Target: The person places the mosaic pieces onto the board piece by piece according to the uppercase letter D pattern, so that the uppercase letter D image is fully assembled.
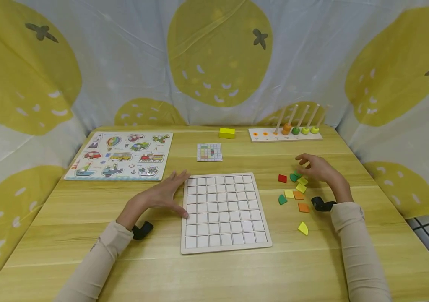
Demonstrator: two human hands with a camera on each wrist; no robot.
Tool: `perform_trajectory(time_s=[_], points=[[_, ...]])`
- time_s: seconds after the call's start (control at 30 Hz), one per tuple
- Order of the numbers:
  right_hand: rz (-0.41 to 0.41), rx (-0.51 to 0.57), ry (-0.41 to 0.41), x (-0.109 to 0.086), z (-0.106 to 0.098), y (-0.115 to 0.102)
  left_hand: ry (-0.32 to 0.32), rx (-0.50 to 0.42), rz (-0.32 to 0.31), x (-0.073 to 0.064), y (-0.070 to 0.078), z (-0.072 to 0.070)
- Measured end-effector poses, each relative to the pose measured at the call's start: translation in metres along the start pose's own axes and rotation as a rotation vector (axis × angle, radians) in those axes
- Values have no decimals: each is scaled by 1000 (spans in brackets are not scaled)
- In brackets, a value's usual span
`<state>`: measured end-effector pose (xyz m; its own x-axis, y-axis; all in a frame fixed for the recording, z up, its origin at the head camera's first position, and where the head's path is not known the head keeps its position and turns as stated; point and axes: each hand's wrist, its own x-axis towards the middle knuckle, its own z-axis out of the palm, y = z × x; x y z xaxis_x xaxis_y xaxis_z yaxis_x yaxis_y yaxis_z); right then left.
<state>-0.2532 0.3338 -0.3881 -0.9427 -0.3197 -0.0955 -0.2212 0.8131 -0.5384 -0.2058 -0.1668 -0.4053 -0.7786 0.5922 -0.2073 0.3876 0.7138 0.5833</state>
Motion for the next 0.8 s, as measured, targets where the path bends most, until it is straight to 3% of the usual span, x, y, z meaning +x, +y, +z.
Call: perform_trajectory(time_s=[0.23, 0.6, 0.8], points=[[36, -44, -33, 2, 4, 15, -33, 25, 25, 1, -4, 1], [51, -1, -59, 1, 2, 13, -35, 36, 37, 0, -5, 1], [98, -48, -106, 3, 2, 8, -34, 58, 28, 1, -6, 3]])
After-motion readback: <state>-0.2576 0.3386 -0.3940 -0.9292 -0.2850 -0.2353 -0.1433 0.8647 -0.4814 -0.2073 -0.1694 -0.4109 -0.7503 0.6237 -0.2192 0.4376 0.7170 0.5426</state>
